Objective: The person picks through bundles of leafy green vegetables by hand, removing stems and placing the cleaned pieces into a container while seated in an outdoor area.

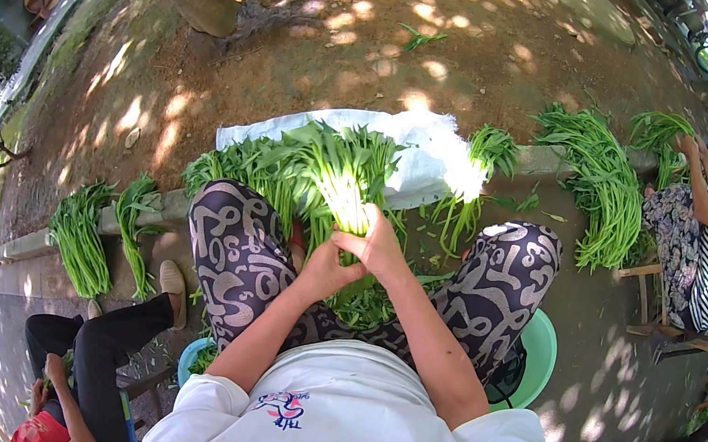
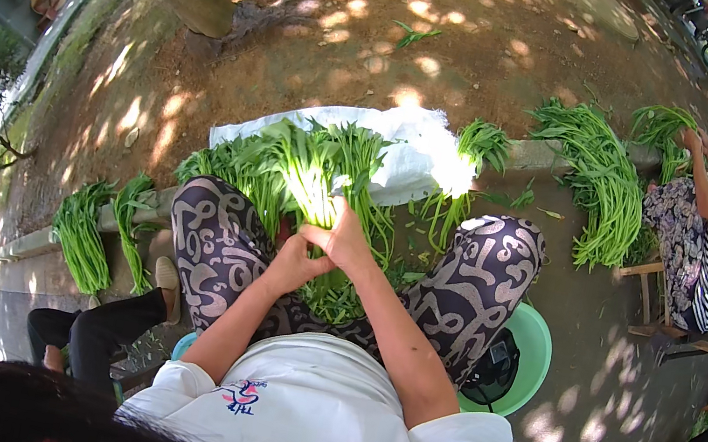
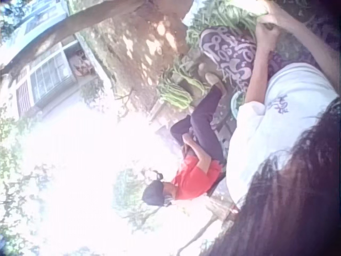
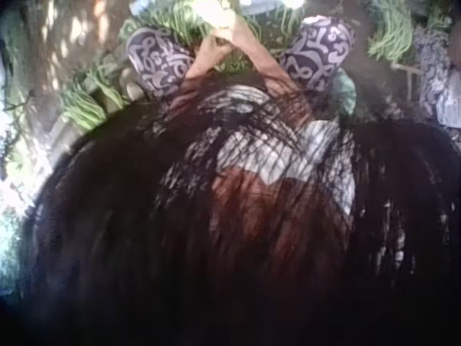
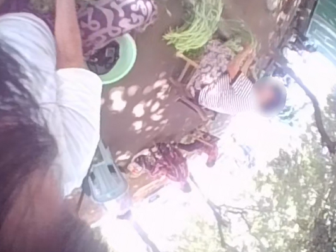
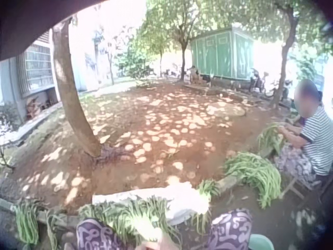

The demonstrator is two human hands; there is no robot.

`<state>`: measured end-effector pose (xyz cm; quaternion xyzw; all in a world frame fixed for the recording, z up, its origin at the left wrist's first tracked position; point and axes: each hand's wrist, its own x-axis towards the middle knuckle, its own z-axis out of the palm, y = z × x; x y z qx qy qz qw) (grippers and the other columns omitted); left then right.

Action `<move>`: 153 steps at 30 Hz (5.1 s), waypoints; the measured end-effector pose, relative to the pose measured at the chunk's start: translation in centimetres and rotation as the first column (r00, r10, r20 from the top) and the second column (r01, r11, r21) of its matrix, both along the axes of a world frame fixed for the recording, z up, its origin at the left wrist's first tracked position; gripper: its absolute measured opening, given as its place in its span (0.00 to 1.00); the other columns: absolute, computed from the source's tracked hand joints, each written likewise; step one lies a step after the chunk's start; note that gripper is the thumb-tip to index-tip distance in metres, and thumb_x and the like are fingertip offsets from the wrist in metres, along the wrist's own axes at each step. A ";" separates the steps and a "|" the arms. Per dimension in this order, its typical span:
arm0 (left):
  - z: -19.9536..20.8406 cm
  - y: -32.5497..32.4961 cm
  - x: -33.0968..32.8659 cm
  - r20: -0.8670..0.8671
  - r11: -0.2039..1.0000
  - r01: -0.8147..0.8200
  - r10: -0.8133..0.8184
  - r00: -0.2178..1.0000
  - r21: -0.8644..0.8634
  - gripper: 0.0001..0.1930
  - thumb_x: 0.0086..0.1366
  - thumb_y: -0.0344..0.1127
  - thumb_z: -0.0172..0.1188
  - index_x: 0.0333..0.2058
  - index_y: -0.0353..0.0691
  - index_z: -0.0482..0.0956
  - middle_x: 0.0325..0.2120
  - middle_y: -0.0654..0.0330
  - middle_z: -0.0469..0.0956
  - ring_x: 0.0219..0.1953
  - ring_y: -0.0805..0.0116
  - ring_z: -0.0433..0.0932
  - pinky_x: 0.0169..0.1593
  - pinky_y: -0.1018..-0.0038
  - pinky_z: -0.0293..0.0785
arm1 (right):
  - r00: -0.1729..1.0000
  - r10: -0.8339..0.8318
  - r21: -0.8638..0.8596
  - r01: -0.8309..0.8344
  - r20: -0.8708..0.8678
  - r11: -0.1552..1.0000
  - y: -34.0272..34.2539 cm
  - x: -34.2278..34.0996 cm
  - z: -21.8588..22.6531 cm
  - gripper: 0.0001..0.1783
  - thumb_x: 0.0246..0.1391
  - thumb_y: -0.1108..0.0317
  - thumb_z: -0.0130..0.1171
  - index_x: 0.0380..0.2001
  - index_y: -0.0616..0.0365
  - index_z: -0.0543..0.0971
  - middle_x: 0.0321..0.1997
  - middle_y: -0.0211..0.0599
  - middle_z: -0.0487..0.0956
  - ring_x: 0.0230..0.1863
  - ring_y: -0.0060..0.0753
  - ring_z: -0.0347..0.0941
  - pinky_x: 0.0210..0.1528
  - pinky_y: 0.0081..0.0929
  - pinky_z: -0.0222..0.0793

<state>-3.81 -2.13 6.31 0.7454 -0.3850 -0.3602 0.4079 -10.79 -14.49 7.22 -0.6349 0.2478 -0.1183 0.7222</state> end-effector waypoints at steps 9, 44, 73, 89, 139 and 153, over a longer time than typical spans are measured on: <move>-2.2 0.8 -0.2 -0.606 0.939 -0.230 0.030 0.795 -0.256 0.37 0.48 0.45 0.73 0.54 0.38 0.66 0.49 0.63 0.70 0.51 0.73 0.68 0.54 0.73 0.65 | 0.990 0.144 -0.067 -0.143 0.009 0.987 0.2 -0.7 1.2 0.26 0.38 0.64 0.67 0.41 0.65 0.72 0.39 0.44 0.75 0.40 0.35 0.72 0.43 0.29 0.68; -3.2 -0.2 2.8 -0.905 0.775 -0.588 0.053 0.423 -0.230 0.25 0.63 0.48 0.56 0.54 0.41 0.65 0.54 0.57 0.67 0.56 0.60 0.66 0.62 0.59 0.58 | 0.964 0.190 -0.510 -0.261 -0.188 0.820 2.1 -0.4 -1.8 0.45 0.43 0.64 0.65 0.62 0.60 0.54 0.59 0.59 0.62 0.59 0.57 0.64 0.57 0.39 0.64; -2.4 -2.3 3.2 -0.854 0.787 -0.547 0.050 0.518 -0.286 0.34 0.55 0.33 0.65 0.59 0.41 0.61 0.44 0.60 0.75 0.45 0.67 0.75 0.53 0.67 0.70 | 0.995 -0.029 -0.309 0.059 0.100 0.949 -0.5 -0.3 -2.2 0.11 0.53 0.72 0.58 0.39 0.62 0.72 0.33 0.34 0.75 0.31 0.25 0.73 0.34 0.23 0.70; -3.7 -2.0 3.7 -0.873 0.794 -0.603 0.241 0.423 -0.073 0.24 0.55 0.31 0.60 0.52 0.38 0.65 0.31 0.60 0.74 0.33 0.67 0.76 0.40 0.69 0.75 | 0.823 -0.541 0.413 0.438 0.174 0.799 -5.1 -1.7 3.1 0.06 0.57 0.72 0.49 0.37 0.62 0.70 0.28 0.37 0.75 0.22 0.22 0.68 0.21 0.18 0.61; -4.5 -2.0 3.8 -0.900 0.691 -0.718 0.363 0.242 0.085 0.10 0.60 0.34 0.59 0.38 0.34 0.75 0.29 0.58 0.78 0.30 0.67 0.77 0.36 0.71 0.76 | 0.756 -0.635 0.501 0.493 0.157 0.711 -8.1 -3.2 3.3 0.11 0.55 0.69 0.58 0.40 0.62 0.73 0.21 0.28 0.67 0.18 0.20 0.63 0.20 0.19 0.59; -1.7 -2.2 2.8 -0.927 0.816 -0.561 0.090 0.363 -0.141 0.22 0.61 0.44 0.58 0.49 0.35 0.71 0.42 0.57 0.76 0.42 0.67 0.76 0.48 0.69 0.72 | 0.994 -0.063 0.049 0.068 -0.086 0.997 -2.0 0.6 -1.9 0.12 0.47 0.66 0.62 0.33 0.62 0.77 0.23 0.25 0.73 0.23 0.16 0.66 0.26 0.18 0.62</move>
